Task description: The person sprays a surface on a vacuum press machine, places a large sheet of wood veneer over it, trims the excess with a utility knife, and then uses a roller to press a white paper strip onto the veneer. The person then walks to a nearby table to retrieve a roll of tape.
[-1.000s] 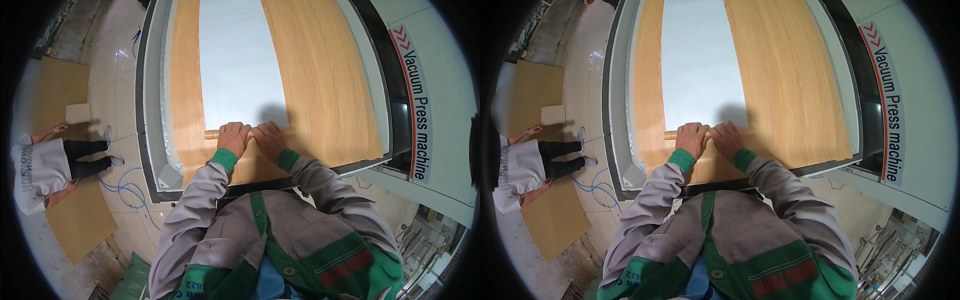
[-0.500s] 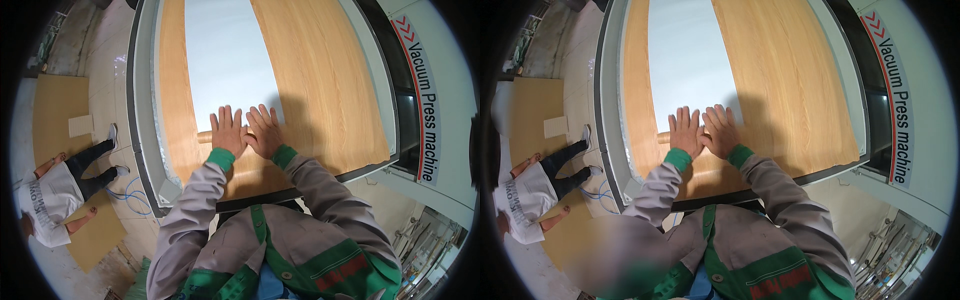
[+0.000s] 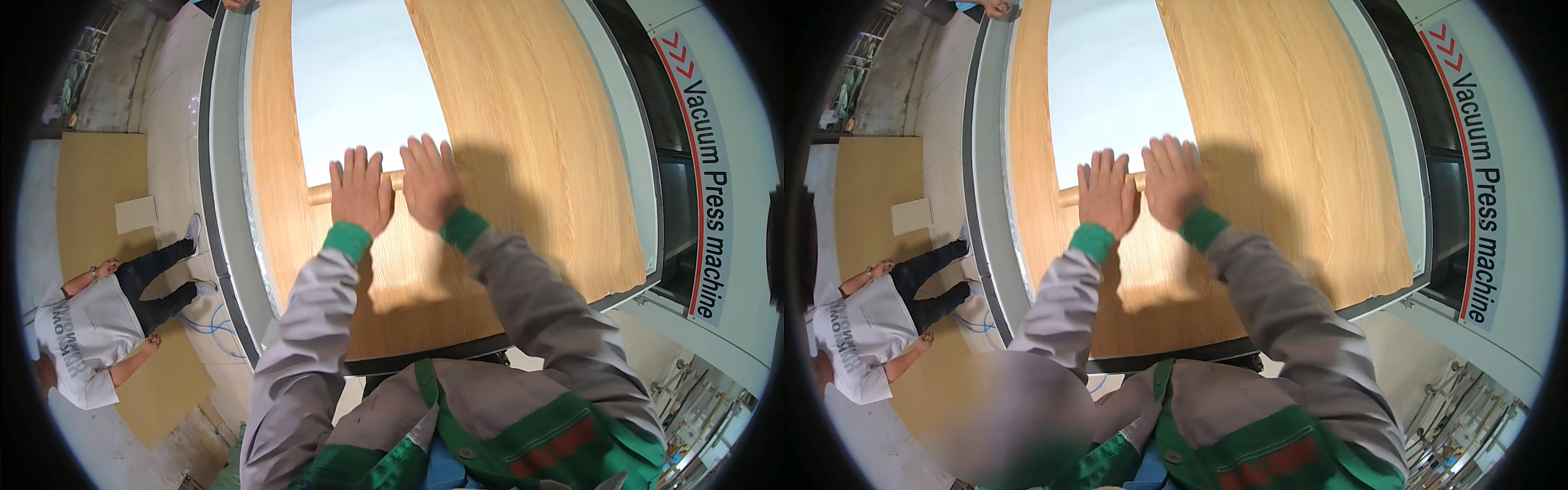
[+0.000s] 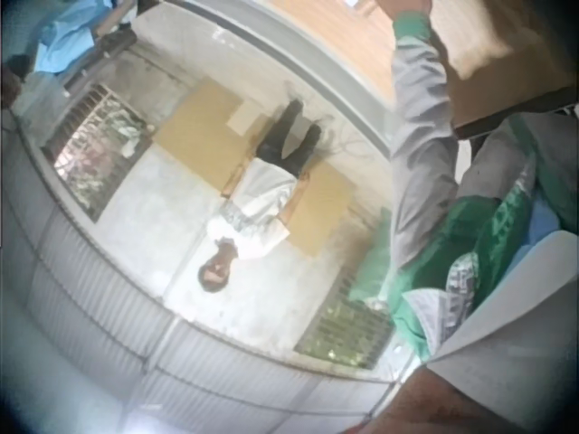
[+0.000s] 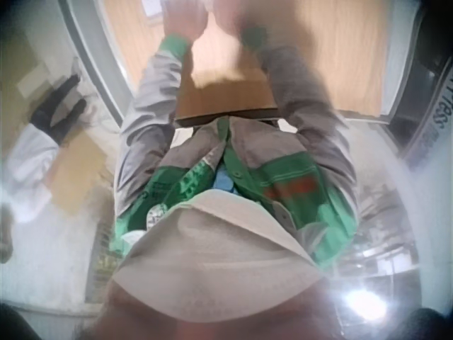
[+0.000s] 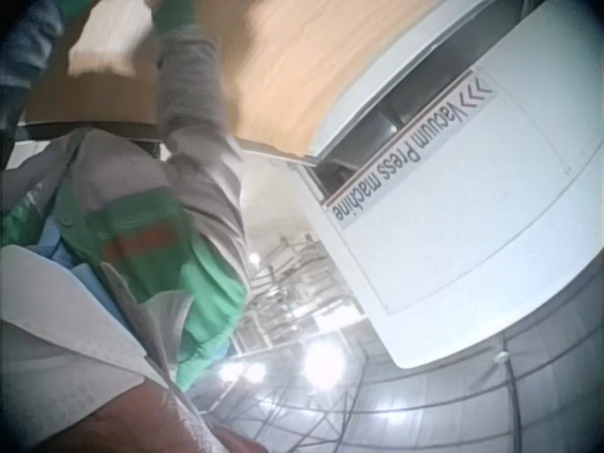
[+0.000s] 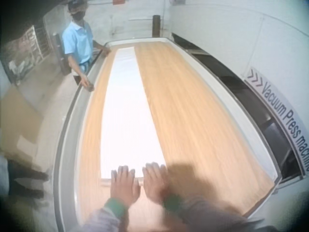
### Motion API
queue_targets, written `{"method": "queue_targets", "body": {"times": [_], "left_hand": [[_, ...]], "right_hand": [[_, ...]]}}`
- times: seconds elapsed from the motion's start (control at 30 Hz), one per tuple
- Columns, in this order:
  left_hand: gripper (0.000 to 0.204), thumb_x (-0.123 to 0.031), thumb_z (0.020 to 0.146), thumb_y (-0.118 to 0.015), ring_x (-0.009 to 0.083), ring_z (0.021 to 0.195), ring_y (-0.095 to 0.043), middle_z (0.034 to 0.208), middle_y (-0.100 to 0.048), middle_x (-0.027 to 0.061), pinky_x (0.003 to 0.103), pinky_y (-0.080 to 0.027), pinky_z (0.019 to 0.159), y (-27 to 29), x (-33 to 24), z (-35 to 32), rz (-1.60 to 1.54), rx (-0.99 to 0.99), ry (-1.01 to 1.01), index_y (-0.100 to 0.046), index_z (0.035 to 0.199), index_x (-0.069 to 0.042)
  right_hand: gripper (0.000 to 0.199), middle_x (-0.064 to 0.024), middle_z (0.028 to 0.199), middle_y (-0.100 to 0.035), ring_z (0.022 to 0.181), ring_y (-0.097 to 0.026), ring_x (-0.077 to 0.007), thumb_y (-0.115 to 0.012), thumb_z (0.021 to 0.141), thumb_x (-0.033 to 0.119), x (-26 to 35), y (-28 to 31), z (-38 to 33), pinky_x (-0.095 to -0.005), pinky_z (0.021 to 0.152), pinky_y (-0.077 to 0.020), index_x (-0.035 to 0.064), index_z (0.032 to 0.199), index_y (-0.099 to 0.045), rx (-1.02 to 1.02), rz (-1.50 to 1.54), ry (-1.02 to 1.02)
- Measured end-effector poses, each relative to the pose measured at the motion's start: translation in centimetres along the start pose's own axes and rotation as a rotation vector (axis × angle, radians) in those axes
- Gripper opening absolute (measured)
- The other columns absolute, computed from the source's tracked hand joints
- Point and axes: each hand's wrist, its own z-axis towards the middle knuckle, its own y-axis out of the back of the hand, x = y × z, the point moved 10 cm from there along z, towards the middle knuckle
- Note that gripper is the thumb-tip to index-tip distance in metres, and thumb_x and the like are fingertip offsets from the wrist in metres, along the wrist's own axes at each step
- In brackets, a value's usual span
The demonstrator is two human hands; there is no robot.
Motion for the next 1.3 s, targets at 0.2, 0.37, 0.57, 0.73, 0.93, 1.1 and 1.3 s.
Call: {"method": "queue_targets", "body": {"times": [0.2, 0.37, 0.57, 0.73, 0.93, 1.1, 1.3], "left_hand": [[0.049, -0.038, 0.105, -0.045, 0.0389, 0.142, -0.040, 0.147, -0.051, 0.0225, 0.059, -0.021, 0.121, 2.1, 4.2, 8.4, -0.091, -0.275, 0.066, -0.054, 0.142, -0.007], [0.032, -0.034, 0.102, -0.055, 0.0308, 0.114, -0.058, 0.116, -0.068, 0.0099, 0.050, -0.037, 0.106, 3.3, 4.5, 5.2, -0.147, -0.284, 0.019, -0.067, 0.123, -0.013], [0.030, -0.034, 0.095, -0.065, 0.0277, 0.104, -0.061, 0.105, -0.066, 0.0028, 0.047, -0.042, 0.090, 2.3, -0.8, -3.7, -0.241, -0.121, -0.045, -0.067, 0.120, -0.019], [0.044, -0.034, 0.098, -0.060, 0.0327, 0.128, -0.052, 0.135, -0.058, 0.0122, 0.053, -0.034, 0.109, 1.1, -2.8, -13.0, -0.243, -0.045, 0.083, -0.060, 0.137, -0.015], [0.063, -0.037, 0.100, -0.054, 0.0457, 0.151, -0.029, 0.158, -0.037, 0.0295, 0.066, -0.011, 0.123, 0.9, -1.0, -11.3, -0.114, -0.084, 0.096, -0.044, 0.152, -0.001], [0.063, -0.042, 0.104, -0.045, 0.0480, 0.151, -0.025, 0.158, -0.035, 0.0323, 0.065, -0.009, 0.123, 1.4, 6.0, -2.8, 0.044, -0.045, 0.237, -0.044, 0.151, -0.001], [0.034, -0.027, 0.101, -0.054, 0.0336, 0.118, -0.056, 0.122, -0.063, 0.0138, 0.052, -0.035, 0.108, 4.6, 5.2, -0.4, -0.132, -0.287, 0.053, -0.060, 0.128, -0.008]], "right_hand": [[0.066, -0.0216, 0.154, -0.045, 0.147, -0.034, -0.0395, -0.064, 0.094, 0.037, -1.3, -1.8, 2.9, -0.0564, 0.123, -0.0197, -0.0018, 0.145, -0.050, 0.010, -0.075, 0.052], [0.075, -0.0196, 0.159, -0.039, 0.151, -0.028, -0.0368, -0.058, 0.098, 0.050, -4.6, -4.7, 8.6, -0.0578, 0.124, -0.0152, 0.0007, 0.152, -0.041, 0.191, -0.085, 0.016], [0.074, -0.0278, 0.159, -0.034, 0.149, -0.028, -0.0477, -0.064, 0.095, 0.041, 0.3, -0.8, -5.3, -0.0647, 0.120, -0.0204, 0.0005, 0.153, -0.039, 0.209, 0.057, -0.083], [0.064, -0.0284, 0.158, -0.035, 0.149, -0.030, -0.0490, -0.057, 0.099, 0.033, 4.8, 0.7, -11.4, -0.0648, 0.121, -0.0195, -0.0042, 0.149, -0.042, 0.222, 0.203, -0.025], [0.068, -0.0249, 0.158, -0.036, 0.149, -0.030, -0.0456, -0.064, 0.096, 0.035, 4.0, -1.7, -4.0, -0.0631, 0.122, -0.0197, -0.0028, 0.148, -0.043, 0.118, 0.096, 0.056], [0.078, -0.0224, 0.158, -0.038, 0.149, -0.030, -0.0429, -0.074, 0.089, 0.036, 5.0, -1.2, -3.4, -0.0612, 0.123, -0.0197, -0.0020, 0.149, -0.043, 0.088, 0.179, 0.114], [0.061, -0.0239, 0.152, -0.044, 0.146, -0.035, -0.0433, -0.062, 0.095, 0.034, 2.9, -5.0, 6.3, -0.0583, 0.123, -0.0222, -0.0029, 0.142, -0.050, 0.070, 0.047, 0.162]]}}
